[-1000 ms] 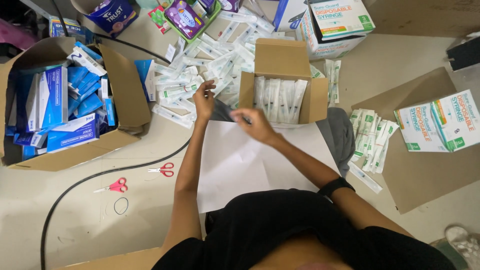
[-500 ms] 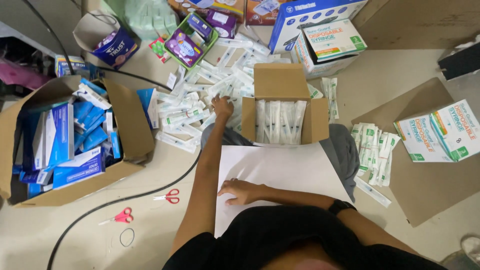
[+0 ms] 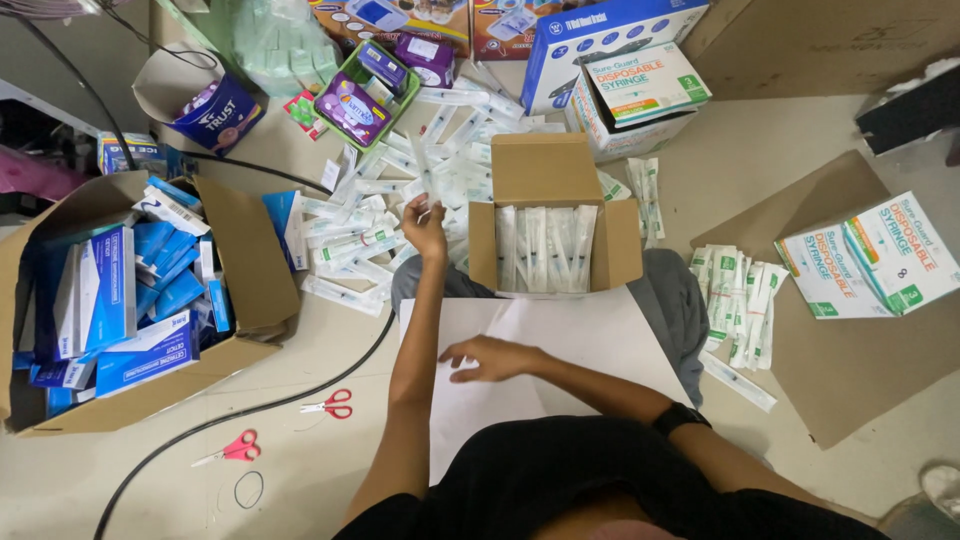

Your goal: Packing individual disposable syringes into a small cardboard box.

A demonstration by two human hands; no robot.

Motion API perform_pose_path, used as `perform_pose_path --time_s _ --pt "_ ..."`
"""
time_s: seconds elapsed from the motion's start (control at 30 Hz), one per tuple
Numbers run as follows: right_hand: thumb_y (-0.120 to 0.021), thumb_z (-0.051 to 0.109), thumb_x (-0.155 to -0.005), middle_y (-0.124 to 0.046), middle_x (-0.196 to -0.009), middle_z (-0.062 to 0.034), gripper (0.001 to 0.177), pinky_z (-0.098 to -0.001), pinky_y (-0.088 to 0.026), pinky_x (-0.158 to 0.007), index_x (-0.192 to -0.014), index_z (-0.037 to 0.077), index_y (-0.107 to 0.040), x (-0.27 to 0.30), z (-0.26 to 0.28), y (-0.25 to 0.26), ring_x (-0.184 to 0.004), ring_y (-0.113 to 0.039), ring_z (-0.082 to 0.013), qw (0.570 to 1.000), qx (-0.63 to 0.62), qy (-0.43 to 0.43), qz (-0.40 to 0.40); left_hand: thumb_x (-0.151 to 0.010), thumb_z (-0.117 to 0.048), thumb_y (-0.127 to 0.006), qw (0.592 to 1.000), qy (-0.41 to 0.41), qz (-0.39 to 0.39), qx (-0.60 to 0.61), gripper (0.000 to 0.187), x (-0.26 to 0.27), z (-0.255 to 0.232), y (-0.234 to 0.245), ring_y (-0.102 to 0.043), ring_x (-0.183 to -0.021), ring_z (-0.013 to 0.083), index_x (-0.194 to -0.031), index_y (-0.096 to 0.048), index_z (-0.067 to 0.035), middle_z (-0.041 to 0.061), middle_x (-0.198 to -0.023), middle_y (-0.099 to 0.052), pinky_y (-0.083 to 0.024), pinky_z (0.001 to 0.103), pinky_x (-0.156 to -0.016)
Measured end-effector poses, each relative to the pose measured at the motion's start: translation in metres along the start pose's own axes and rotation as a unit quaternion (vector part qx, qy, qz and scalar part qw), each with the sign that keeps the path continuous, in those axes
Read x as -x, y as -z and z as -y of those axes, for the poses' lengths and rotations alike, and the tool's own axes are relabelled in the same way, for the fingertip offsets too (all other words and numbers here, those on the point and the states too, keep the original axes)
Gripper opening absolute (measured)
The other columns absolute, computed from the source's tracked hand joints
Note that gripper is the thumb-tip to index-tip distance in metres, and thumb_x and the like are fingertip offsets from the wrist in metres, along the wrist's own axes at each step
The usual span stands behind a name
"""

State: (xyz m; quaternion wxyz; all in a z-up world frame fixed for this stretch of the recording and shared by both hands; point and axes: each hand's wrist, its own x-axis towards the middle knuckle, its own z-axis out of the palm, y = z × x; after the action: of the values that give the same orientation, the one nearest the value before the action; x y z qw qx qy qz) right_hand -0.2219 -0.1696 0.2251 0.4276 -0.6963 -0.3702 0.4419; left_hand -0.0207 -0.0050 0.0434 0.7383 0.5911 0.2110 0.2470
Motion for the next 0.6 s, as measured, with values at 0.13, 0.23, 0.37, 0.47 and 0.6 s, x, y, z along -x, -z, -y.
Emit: perform_pose_path --time_s 0.13,0.23,0.37,0.47,0.6 --pt "-0.068 0.031 -0.098 -0.075 -0.114 -0.0100 0.046 -0.0329 -0.057 -0.092 -0.134 0.004 -0.061 0.011 -0.007 0.032 -0.103 -0.074 -0.0192 0.998 -0.006 0.032 -0.046 -0.089 0.005 -0.073 0.992 -0.026 -0.004 0.127 0.040 0.041 -0.091 -0.019 -0.070 -0.082 0.0180 -0.126 -0.058 -0.001 0.007 -0.099 -0.067 -0.060 0.030 -0.075" --pt "-0.072 0.020 -0.098 -0.074 -0.103 -0.0094 0.031 -0.0358 -0.055 -0.084 -0.123 0.001 -0.070 0.023 -0.006 0.060 -0.095 -0.067 -0.0167 0.974 -0.094 0.035 -0.205 -0.089 0.007 -0.071 0.980 0.031 0.015 0.195 0.048 0.075 -0.141 -0.034 -0.067 -0.085 0.0166 -0.135 -0.056 0.000 0.006 -0.102 -0.063 -0.059 0.031 -0.077" --pt "-0.068 0.012 -0.101 -0.075 -0.106 -0.0059 0.015 -0.0272 -0.060 -0.086 -0.112 0.002 -0.071 0.041 0.002 0.110 -0.095 -0.071 -0.0110 0.878 -0.173 0.149 -0.421 -0.093 0.008 -0.067 0.954 0.094 0.060 0.279 0.043 0.113 -0.197 -0.055 -0.066 -0.091 0.0149 -0.135 -0.059 0.003 0.009 -0.111 -0.066 -0.056 0.029 -0.080" --pt "-0.065 0.010 -0.104 -0.074 -0.112 -0.0069 0.018 -0.0244 -0.057 -0.086 -0.120 0.002 -0.068 0.059 0.030 0.137 -0.099 -0.069 -0.0101 0.829 -0.191 0.177 -0.495 -0.094 0.007 -0.065 0.936 0.133 0.097 0.311 0.042 0.139 -0.221 -0.063 -0.064 -0.091 0.0137 -0.135 -0.060 0.005 0.008 -0.112 -0.067 -0.054 0.028 -0.082" --pt "-0.066 0.012 -0.099 -0.073 -0.115 -0.0030 0.039 -0.0204 -0.051 -0.073 -0.136 0.006 -0.056 0.081 0.092 0.159 -0.087 -0.065 -0.0060 0.786 -0.246 0.163 -0.543 -0.096 0.004 -0.062 0.918 0.166 0.163 0.322 0.038 0.163 -0.232 -0.067 -0.058 -0.084 0.0131 -0.134 -0.061 0.005 0.007 -0.103 -0.064 -0.049 0.028 -0.080"
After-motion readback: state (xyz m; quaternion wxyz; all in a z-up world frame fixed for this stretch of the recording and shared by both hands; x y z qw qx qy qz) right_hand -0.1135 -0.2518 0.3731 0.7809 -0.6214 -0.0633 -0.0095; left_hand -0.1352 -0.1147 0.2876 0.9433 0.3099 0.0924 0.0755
